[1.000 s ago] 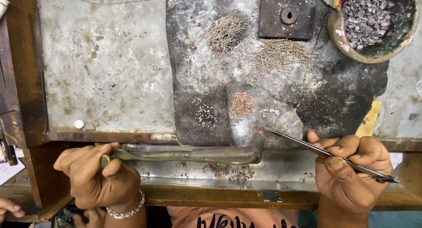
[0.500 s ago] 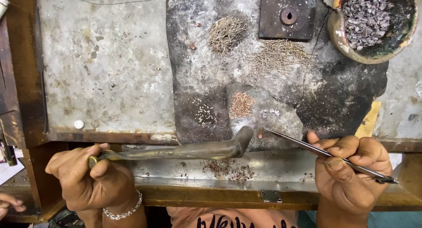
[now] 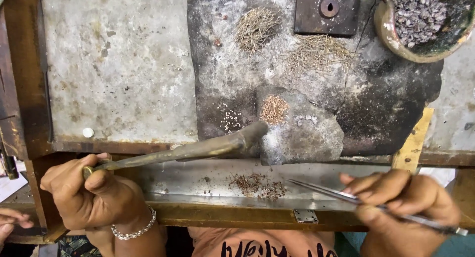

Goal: Using a blowtorch and tweezers to heat and manipulate small metal pieces on a soldering block.

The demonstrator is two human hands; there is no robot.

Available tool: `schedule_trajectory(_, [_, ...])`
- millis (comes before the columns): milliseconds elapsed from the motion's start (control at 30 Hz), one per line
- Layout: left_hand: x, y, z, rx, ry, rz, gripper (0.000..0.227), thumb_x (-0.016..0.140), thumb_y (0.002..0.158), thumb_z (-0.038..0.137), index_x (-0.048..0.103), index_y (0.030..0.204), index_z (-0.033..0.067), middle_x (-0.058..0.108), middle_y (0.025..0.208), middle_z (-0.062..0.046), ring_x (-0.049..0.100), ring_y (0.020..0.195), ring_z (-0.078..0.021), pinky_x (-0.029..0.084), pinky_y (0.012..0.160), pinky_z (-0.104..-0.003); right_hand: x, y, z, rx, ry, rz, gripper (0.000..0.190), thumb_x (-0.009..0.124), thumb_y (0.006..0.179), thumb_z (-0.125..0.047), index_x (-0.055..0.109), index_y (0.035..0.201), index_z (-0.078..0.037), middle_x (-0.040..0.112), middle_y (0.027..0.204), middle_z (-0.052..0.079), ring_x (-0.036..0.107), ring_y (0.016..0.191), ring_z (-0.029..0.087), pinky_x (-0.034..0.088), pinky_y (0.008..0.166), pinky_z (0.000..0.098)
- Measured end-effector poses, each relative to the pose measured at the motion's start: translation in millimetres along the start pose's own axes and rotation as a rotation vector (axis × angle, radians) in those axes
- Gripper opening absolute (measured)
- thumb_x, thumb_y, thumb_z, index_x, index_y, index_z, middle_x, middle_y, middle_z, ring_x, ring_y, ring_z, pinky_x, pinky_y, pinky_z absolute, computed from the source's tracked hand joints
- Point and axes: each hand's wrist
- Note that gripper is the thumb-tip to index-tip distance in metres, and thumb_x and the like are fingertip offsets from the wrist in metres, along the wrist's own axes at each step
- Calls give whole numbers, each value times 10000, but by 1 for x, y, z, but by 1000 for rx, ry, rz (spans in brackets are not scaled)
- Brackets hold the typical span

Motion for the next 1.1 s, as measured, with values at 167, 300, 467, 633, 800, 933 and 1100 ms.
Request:
schedule_trajectory(167, [1, 2, 5, -4, 8, -15, 406, 565, 1130, 317, 590, 958, -50, 621, 844, -196, 552, 842, -282, 491, 762, -389, 41, -4, -13, 172, -574, 110, 309, 782, 701, 39, 497, 689, -80, 740, 821, 157, 795, 856, 247, 737, 966, 445])
schedule_trajectory(300, [3, 5, 8, 9, 29, -3, 426, 563, 1126, 317, 597, 949, -69, 638, 802, -208, 549, 819, -286, 457, 801, -396, 27, -3, -4, 111, -627, -106, 258, 813, 713, -5, 566, 740, -71, 760, 850, 125, 802, 848, 231, 720, 942, 414])
schedule_trajectory(467, [1, 6, 8, 30, 32, -16, 406, 563, 1123, 295, 640, 973, -74, 662, 774, -172, 562, 821, -260, 444, 811, -365, 30, 4, -13, 71, -662, -194, 187, 809, 734, -1, 663, 843, -46, 753, 833, 125, 796, 820, 225, 714, 933, 389])
schedule_trajectory(633, [1, 7, 14, -18, 49, 17, 424, 563, 1142, 300, 609, 962, -81, 642, 824, -211, 564, 836, -302, 471, 800, -394, 15, 4, -22, 128, -891, -308, 57, 733, 853, -125, 747, 905, -107, 741, 877, 101, 758, 759, 219, 564, 653, 380])
schedule_trajectory(800, [0, 10, 17, -17, 43, 19, 425, 570, 1159, 283, 610, 966, -93, 647, 838, -228, 557, 830, -306, 432, 849, -415, 14, 7, -44, -23, -931, -419, 232, 607, 931, -97, 719, 1132, -123, 595, 804, 52, 575, 668, 174, 427, 625, 328])
schedule_trajectory(933, [-4, 9, 14, 17, 61, -38, 442, 531, 1220, 192, 617, 1023, -195, 616, 911, -314, 575, 857, -371, 519, 761, -447, -19, 4, -63, -261, -931, -760, 614, 549, 1098, -430, 248, 1632, -389, 619, 926, -25, 623, 762, 157, 458, 640, 337])
schedule_trajectory(1100, [2, 14, 26, 34, 27, 21, 472, 538, 1234, 201, 592, 1046, -229, 570, 961, -334, 576, 897, -430, 502, 816, -503, 2, 24, -87, -321, -841, -890, 236, 511, 1058, -164, 564, 844, -78, 614, 827, 69, 580, 656, 210, 498, 576, 356])
Point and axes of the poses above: each hand's wrist, its own y-axis towards the middle knuckle, its own x-axis out of the palm, z = x × y
